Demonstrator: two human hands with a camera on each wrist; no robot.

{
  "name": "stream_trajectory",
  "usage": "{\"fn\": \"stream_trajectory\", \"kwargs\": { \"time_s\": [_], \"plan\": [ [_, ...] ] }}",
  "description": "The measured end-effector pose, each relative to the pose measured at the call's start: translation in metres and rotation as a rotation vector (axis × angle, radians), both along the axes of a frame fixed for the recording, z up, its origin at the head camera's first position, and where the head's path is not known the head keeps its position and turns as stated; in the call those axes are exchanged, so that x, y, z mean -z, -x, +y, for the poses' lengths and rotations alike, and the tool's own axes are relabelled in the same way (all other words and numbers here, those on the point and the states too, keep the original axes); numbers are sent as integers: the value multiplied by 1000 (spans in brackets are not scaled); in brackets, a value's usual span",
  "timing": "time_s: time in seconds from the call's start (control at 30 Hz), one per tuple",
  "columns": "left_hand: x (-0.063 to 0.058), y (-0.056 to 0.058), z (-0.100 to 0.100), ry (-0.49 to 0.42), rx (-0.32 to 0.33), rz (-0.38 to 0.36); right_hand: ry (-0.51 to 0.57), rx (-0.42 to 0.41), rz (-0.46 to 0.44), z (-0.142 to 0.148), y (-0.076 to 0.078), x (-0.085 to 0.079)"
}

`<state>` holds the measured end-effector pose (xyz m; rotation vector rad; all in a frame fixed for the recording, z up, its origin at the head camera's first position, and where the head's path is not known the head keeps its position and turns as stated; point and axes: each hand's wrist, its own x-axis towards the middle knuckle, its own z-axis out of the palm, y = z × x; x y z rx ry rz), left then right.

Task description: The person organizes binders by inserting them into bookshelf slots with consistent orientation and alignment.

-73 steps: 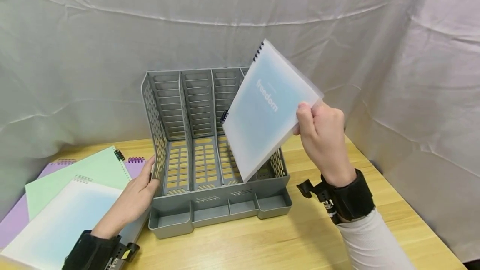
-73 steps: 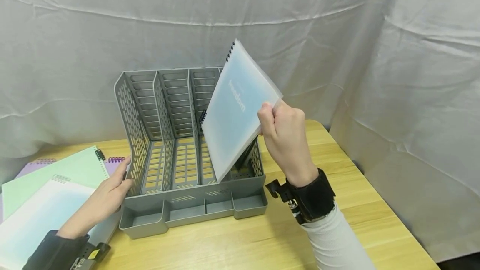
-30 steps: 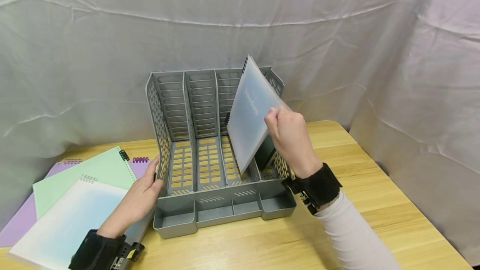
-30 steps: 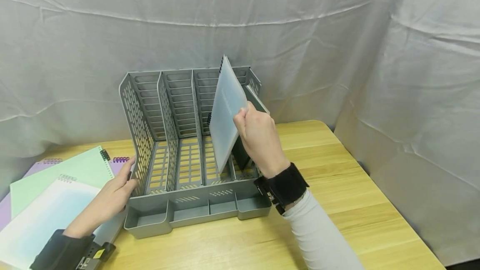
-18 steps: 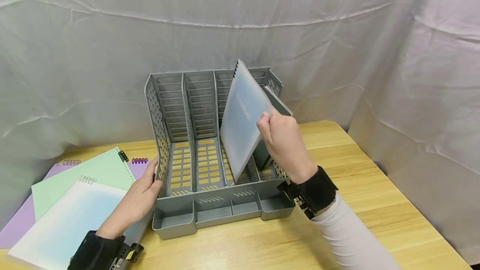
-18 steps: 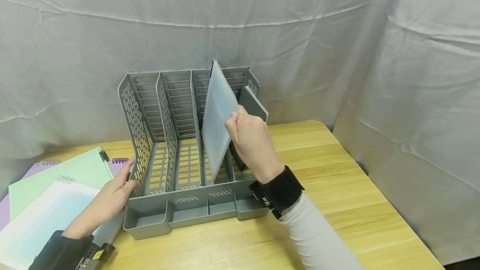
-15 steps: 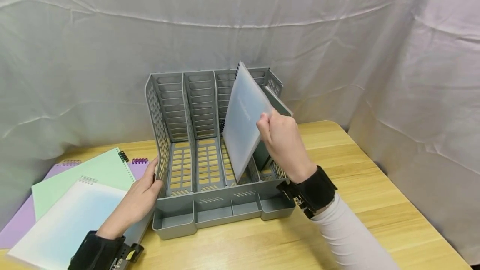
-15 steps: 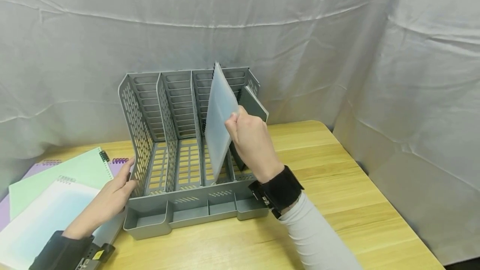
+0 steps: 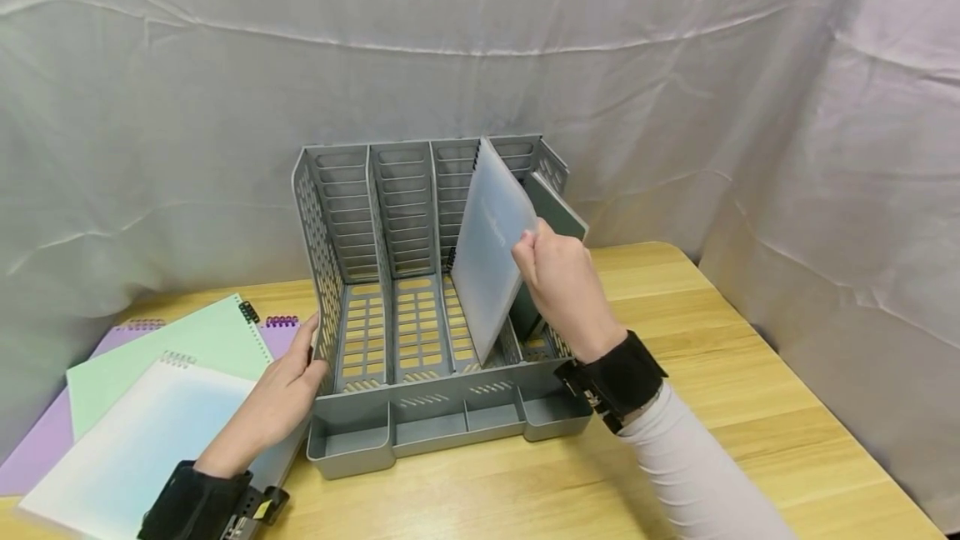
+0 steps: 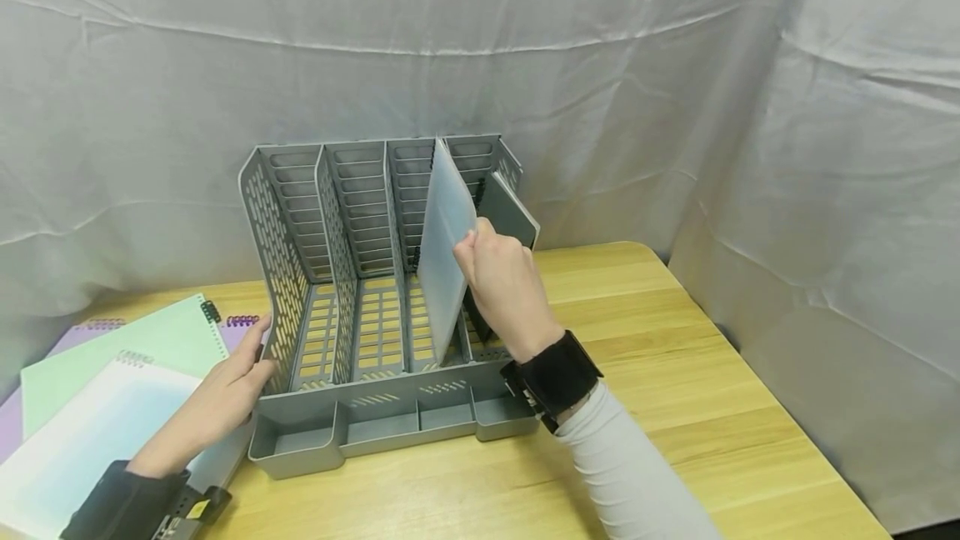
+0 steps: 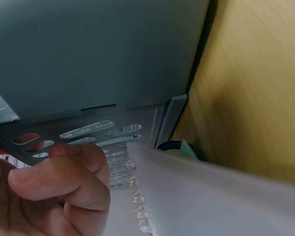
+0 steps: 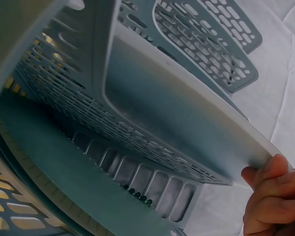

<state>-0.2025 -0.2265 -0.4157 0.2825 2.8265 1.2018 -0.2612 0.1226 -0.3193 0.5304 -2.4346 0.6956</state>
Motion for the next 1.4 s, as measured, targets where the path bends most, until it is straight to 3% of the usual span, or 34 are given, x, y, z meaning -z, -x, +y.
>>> {"fn": "stream_trajectory", "kwargs": {
  "time_s": [0.83, 1.4],
  "plan": [
    [2, 2, -2, -16, 8, 4, -4, 25, 35, -2, 11, 4],
    [0, 1, -1, -10, 10, 10, 22, 85, -72, -2, 10, 2]
  ]
}}
